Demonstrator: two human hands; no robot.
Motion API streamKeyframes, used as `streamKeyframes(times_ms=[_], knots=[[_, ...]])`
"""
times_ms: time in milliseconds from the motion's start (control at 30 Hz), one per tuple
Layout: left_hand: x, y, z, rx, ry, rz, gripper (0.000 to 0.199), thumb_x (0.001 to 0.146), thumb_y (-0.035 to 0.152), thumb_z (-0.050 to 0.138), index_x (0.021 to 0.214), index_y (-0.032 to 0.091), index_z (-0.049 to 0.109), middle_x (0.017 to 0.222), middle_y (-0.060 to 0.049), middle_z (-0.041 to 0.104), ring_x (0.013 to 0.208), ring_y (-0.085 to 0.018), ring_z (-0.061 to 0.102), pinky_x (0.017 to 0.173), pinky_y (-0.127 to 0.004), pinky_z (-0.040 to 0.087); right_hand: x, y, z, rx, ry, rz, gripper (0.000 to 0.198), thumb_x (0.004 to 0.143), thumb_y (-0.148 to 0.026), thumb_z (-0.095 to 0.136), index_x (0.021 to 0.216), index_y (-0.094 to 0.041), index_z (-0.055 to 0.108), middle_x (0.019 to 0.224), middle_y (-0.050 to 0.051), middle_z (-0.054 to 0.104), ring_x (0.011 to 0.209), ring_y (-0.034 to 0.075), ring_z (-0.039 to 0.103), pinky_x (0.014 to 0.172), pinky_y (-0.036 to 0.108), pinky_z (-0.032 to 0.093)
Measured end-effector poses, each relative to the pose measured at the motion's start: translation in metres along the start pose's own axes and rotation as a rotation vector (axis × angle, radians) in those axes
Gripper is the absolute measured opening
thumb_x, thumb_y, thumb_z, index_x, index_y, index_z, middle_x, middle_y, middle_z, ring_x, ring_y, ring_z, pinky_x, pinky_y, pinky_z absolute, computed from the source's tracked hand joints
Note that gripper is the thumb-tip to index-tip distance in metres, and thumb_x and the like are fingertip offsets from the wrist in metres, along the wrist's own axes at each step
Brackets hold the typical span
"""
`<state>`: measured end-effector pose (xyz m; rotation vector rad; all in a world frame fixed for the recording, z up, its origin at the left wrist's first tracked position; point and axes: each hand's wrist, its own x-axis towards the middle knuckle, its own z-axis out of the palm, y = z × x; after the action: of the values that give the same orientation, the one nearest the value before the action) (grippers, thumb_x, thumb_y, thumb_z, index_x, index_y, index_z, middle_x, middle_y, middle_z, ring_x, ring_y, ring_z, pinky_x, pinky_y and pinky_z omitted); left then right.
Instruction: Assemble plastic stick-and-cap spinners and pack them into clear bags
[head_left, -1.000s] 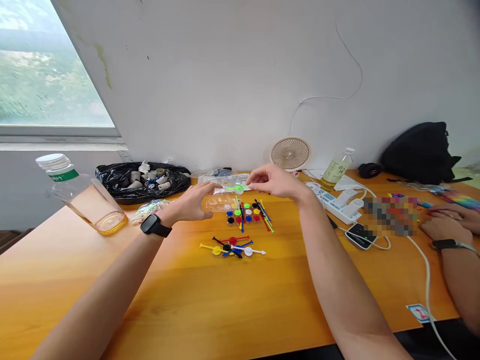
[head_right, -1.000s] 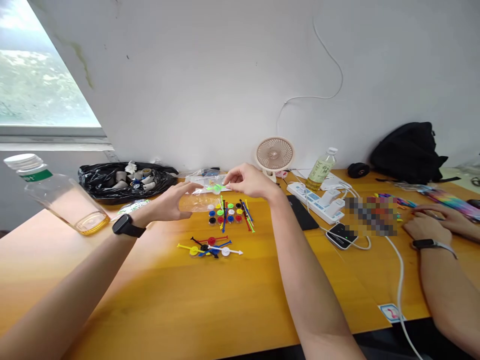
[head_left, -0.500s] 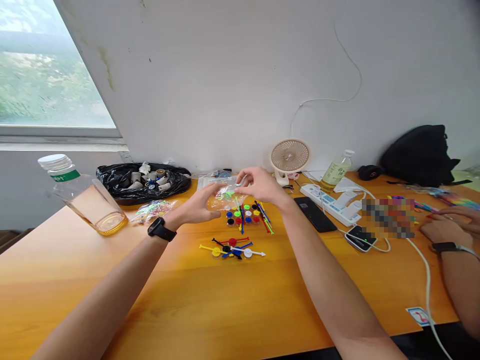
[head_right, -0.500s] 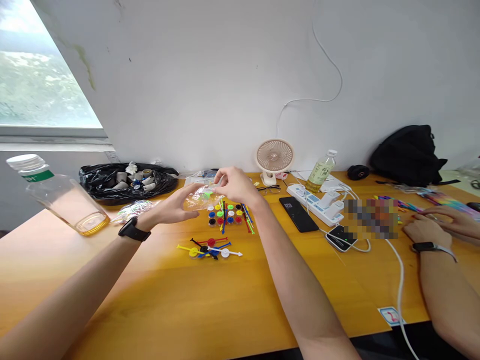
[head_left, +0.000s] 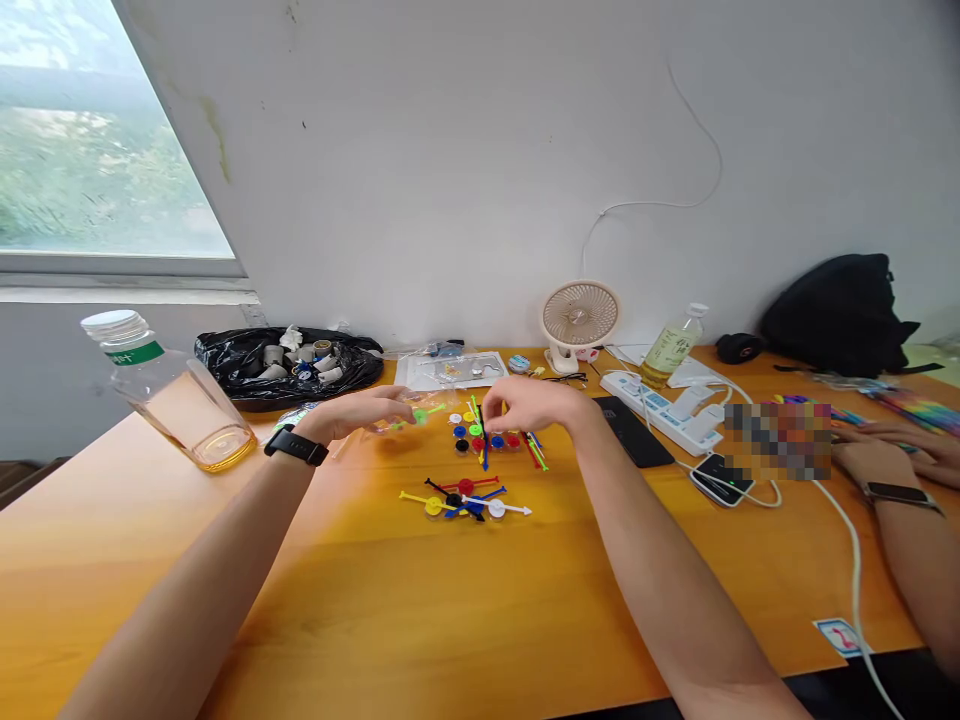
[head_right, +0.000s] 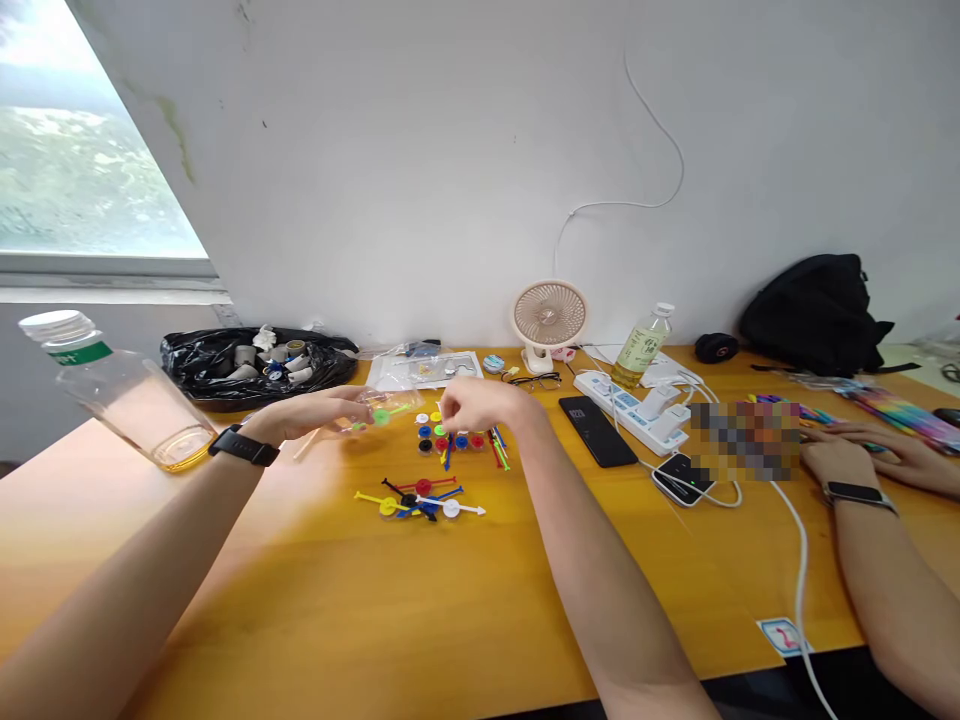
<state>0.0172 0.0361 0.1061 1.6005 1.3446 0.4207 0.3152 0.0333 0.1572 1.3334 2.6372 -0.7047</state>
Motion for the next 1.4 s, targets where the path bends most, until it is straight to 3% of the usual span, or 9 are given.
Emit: streamKeyframes(times_ms=[100,367,500,633,833,1000,1100,1267,1400], knots=[[0.004,-0.005,-0.004,-0.224,-0.057,0.028,0.056,0.074,0.047,0.078,0.125,0.024,0.071,0.129,-0.011,0.071,0.109,-0.028,0.071,0.083,-0.036,0.060,0.009,-0.005,0.012,-0.042,-0.308,-0.019,0.017,0.077,-0.029,0.083,0.090,-0.019,0.083,0.084,0.001,0.078,0.074,0.016,0.067,0.060,0.023,0.040],[0.009,-0.008,-0.007,-0.675,-0.047,0.040,0.038,0.079,0.050,0.070,0.103,0.021,0.068,0.117,-0.016,0.075,0.109,-0.037,0.074,0.092,-0.055,0.062,0.032,-0.030,0.042,-0.147,-0.418,0.067,0.017,0.061,-0.021,0.089,0.072,-0.017,0.076,0.074,0.000,0.075,0.067,0.017,0.066,0.056,0.024,0.040],[0.006,-0.004,-0.004,-0.650,-0.027,0.078,0.050,0.083,0.047,0.068,0.125,0.020,0.066,0.125,-0.015,0.072,0.112,-0.032,0.073,0.092,-0.047,0.061,0.032,-0.024,0.040,-0.164,-0.353,0.039,0.011,0.069,-0.021,0.084,0.077,-0.017,0.078,0.080,0.001,0.076,0.070,0.017,0.065,0.056,0.025,0.039],[0.001,-0.002,-0.002,-0.408,-0.061,0.119,0.070,0.084,0.048,0.071,0.147,0.022,0.056,0.132,-0.014,0.069,0.118,-0.033,0.070,0.094,-0.044,0.058,0.024,-0.012,0.027,-0.037,-0.212,-0.024,0.008,0.078,-0.019,0.075,0.084,-0.017,0.080,0.082,0.002,0.077,0.070,0.015,0.064,0.059,0.023,0.040],[0.002,-0.010,-0.002,-0.009,-0.046,0.298,0.067,0.082,0.048,0.074,0.146,0.034,0.061,0.154,-0.005,0.059,0.148,-0.034,0.047,0.119,-0.046,0.043,-0.011,0.001,-0.010,0.223,0.082,-0.186,0.024,0.087,-0.037,0.072,0.090,-0.014,0.078,0.077,0.003,0.071,0.067,0.014,0.059,0.061,0.024,0.041],[0.000,-0.006,0.001,-0.002,-0.153,0.301,0.065,0.086,0.043,0.070,0.150,0.039,0.058,0.161,0.001,0.052,0.150,-0.031,0.044,0.119,-0.042,0.043,-0.034,0.017,-0.028,0.386,0.476,-0.132,0.042,0.087,-0.054,0.070,0.090,-0.013,0.077,0.074,0.002,0.063,0.067,0.013,0.049,0.061,0.027,0.035],[-0.002,0.000,0.004,0.009,-0.178,0.322,0.065,0.085,0.039,0.071,0.149,0.039,0.059,0.162,0.001,0.051,0.151,-0.032,0.043,0.121,-0.044,0.041,-0.035,0.021,-0.029,0.407,0.594,-0.093,0.044,0.085,-0.056,0.072,0.090,-0.012,0.077,0.076,0.004,0.065,0.069,0.014,0.050,0.063,0.028,0.035],[-0.004,0.006,0.012,-0.016,-0.179,0.322,0.067,0.087,0.039,0.069,0.153,0.039,0.055,0.167,0.001,0.044,0.156,-0.033,0.035,0.128,-0.050,0.030,-0.021,0.009,-0.020,0.363,0.530,-0.152,0.039,0.091,-0.050,0.066,0.092,-0.013,0.079,0.076,0.003,0.065,0.069,0.014,0.049,0.063,0.028,0.034],[-0.004,0.009,0.019,-0.085,-0.176,0.358,0.068,0.086,0.034,0.066,0.153,0.040,0.055,0.165,0.003,0.047,0.155,-0.033,0.037,0.125,-0.047,0.034,-0.011,-0.005,-0.012,0.325,0.378,-0.244,0.035,0.096,-0.040,0.060,0.098,-0.012,0.080,0.080,0.003,0.068,0.071,0.014,0.051,0.064,0.027,0.035]])
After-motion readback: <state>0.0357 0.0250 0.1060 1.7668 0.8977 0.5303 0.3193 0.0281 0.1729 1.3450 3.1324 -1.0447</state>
